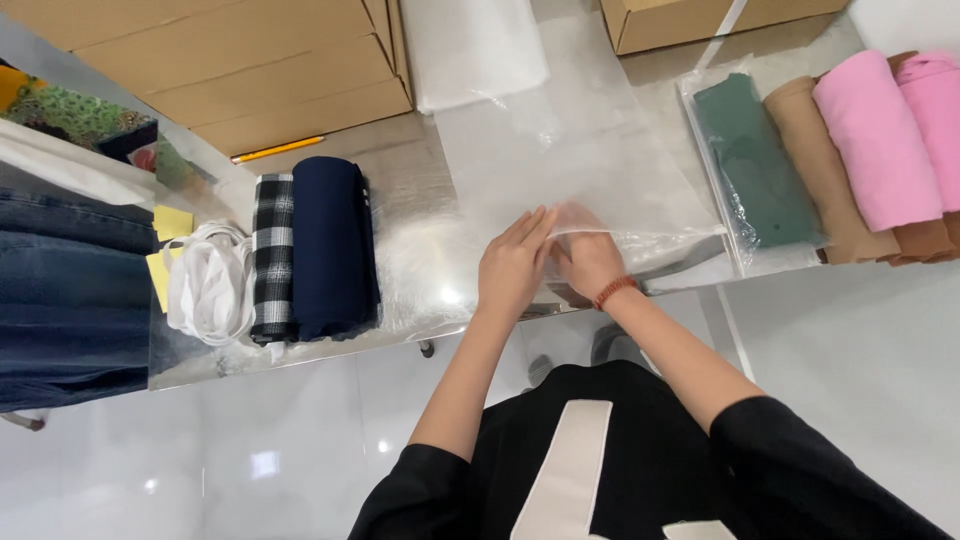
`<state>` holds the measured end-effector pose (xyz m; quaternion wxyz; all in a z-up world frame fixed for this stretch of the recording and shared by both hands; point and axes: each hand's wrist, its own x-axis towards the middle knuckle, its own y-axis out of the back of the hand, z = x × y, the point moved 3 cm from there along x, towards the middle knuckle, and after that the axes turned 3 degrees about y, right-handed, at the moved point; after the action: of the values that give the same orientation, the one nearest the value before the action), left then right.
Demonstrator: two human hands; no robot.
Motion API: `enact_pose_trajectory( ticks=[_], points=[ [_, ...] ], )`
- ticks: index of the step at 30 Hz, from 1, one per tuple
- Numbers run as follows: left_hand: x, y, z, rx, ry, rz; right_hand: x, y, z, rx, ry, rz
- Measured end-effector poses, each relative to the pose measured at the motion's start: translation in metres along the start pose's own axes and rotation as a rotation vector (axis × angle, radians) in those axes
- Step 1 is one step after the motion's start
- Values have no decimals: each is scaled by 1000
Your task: The person wraps folded green and pink garments in bubble wrap on a metal table, then places the wrapped items into a cardboard box and closes the lid.
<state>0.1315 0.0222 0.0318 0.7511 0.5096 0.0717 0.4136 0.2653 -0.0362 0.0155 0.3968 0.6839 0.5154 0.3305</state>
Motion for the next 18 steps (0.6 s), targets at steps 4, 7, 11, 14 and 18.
enact_pose_trajectory(
  ticks=[4,7,11,14,18],
  points=[
    [10,43,32,-125,-41,104,50,42,-37,-294,-41,-246],
    [16,75,51,-237,18,127,59,75,-56,63,-216,-114],
    [19,103,69,-296,-44,227,111,24,-4,-105,-348,-226],
    [21,117,76,-305,-117,303,152,28,16,-106,-371,-196],
    [28,123,86,-284,-219,410,167,78,-5,49,-103,190]
  ],
)
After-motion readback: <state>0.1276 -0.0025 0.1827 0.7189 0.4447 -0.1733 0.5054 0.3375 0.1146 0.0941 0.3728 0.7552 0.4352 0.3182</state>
